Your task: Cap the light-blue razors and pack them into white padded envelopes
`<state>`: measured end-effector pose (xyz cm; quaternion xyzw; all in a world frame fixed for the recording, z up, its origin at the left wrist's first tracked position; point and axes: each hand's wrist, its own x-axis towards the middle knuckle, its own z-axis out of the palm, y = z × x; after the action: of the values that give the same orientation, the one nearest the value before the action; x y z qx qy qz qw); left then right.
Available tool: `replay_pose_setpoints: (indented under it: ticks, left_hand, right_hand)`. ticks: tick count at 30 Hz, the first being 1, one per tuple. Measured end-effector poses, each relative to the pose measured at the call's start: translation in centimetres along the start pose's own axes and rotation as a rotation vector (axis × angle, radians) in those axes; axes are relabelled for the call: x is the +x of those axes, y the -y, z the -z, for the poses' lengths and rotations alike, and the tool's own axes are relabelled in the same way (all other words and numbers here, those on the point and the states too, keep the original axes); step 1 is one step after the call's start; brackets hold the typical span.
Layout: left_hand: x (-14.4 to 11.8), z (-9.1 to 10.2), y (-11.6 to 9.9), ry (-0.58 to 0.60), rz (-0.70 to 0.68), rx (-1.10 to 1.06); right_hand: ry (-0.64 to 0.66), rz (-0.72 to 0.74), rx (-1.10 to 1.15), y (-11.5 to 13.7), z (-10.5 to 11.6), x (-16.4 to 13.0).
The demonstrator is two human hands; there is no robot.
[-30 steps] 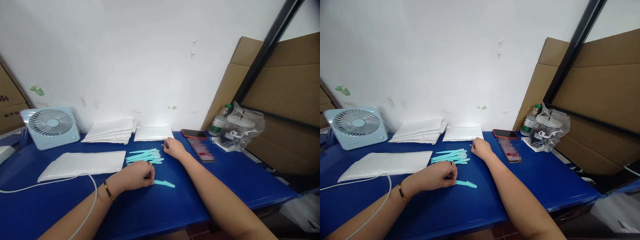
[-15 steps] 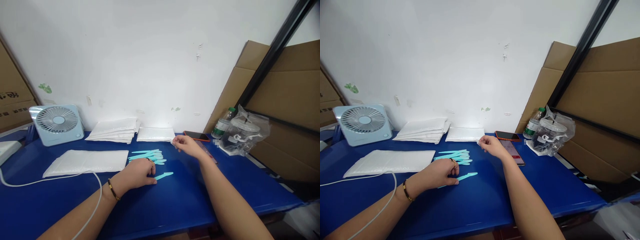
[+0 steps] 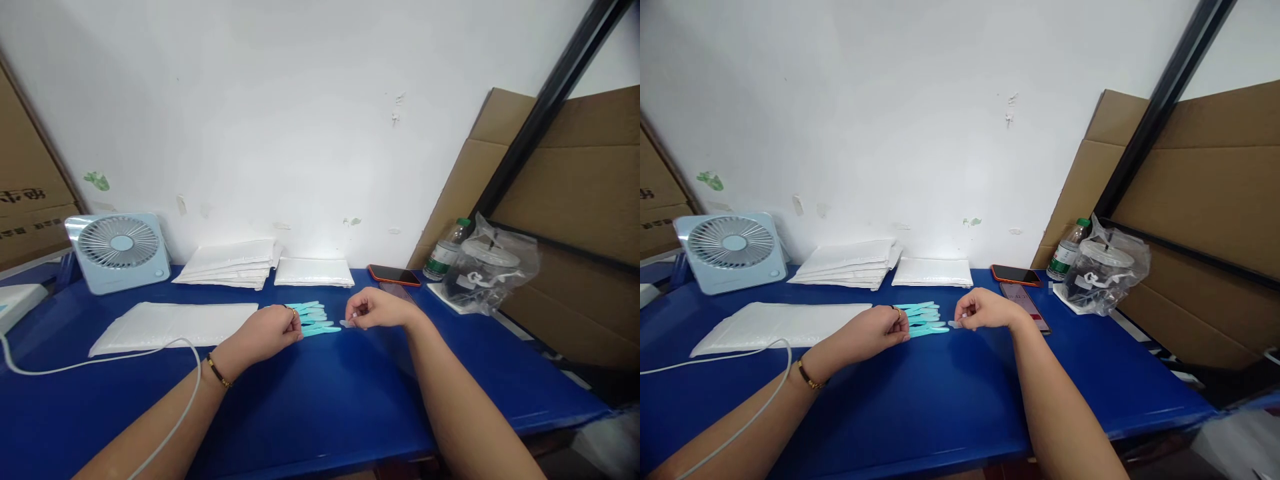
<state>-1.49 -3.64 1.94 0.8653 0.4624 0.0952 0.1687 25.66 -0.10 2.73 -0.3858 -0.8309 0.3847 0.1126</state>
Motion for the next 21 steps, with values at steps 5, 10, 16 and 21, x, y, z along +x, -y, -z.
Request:
replay_pose_setpoints:
  ticks: [5,10,16,21]
  left_hand:
    - [-0.1,0.2,-0.2,0.006,0.012,-0.018]
    - [0.2,0.0,-0.3,-0.042,0.008,0.012]
    - [0.8,-0.6,1.3,-0.13,0.026,0.127]
    - [0.9,-1.3,2.7,-0.152,0.075,0.192]
  right_hand:
    - [0.009,0.014,-0.012,0.3,-0.4,0.4]
    - [-0.035,0.067,-0.036,0.9,-1.7,1.3]
    - [-0.241,0.149,-0.168,0.5,-3.5,3.0]
    - [-0.305,0.185,-0.307,0.4,-4.3,3.6]
